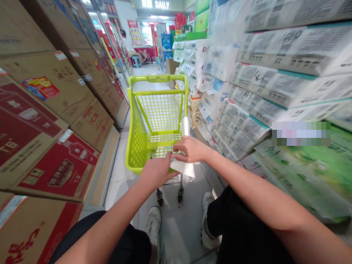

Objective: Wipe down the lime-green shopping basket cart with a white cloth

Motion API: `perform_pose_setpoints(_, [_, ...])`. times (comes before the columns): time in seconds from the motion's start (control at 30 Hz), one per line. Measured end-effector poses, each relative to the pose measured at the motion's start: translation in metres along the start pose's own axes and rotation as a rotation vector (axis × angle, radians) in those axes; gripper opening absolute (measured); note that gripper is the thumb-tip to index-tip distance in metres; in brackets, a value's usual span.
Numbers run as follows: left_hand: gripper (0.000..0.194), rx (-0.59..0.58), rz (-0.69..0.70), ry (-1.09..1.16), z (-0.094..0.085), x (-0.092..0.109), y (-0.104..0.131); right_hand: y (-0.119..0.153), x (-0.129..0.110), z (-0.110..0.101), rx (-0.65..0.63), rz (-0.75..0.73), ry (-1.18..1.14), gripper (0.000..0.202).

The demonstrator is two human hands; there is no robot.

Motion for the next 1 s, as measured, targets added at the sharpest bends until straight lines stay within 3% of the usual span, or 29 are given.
perform_pose_setpoints(0.13, [0.08,0.01,0.081,-0.031,0.003,-0.004,-0.005,0.003,0.022,0.004,0.02,-0.067,0.127,0.049])
perform_pose_setpoints(0.3, [0.092,0.021,0.192,-0.076,0.006,-0.009,-0.02,-0.002,0.042,0.006,0.066,-0.038,0.186,0.041])
perform_pose_setpoints(0.57, [0.096,0.028,0.175,-0.044,-0.004,-0.032,-0.018,-0.022,0.056,0.003,0.039,0.028,0.196,0.042])
perform_pose_setpoints(0.67, [0.094,0.007,0.172,0.026,-0.007,-0.049,-0.011,-0.031,0.069,0.002,0.117,0.037,0.174,0.039])
perform_pose_setpoints(0.83, [0.074,-0.034,0.103,0.124,-0.011,-0.087,-0.002,-0.049,0.078,0.006,0.225,0.035,0.138,0.031])
perform_pose_setpoints(1.0, [0.057,-0.039,-0.029,0.086,-0.01,-0.149,0.004,-0.06,0.072,0.008,0.25,0.032,0.151,0.037])
Point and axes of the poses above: each hand's wrist, its own y-axis away from the middle knuckle, its own z-axis out of the palm, x = y × z, the point moved 1 cm from there along -y, towards the middle knuckle, and after that the axes turned 2 degrees about z, right-handed, at the moved point
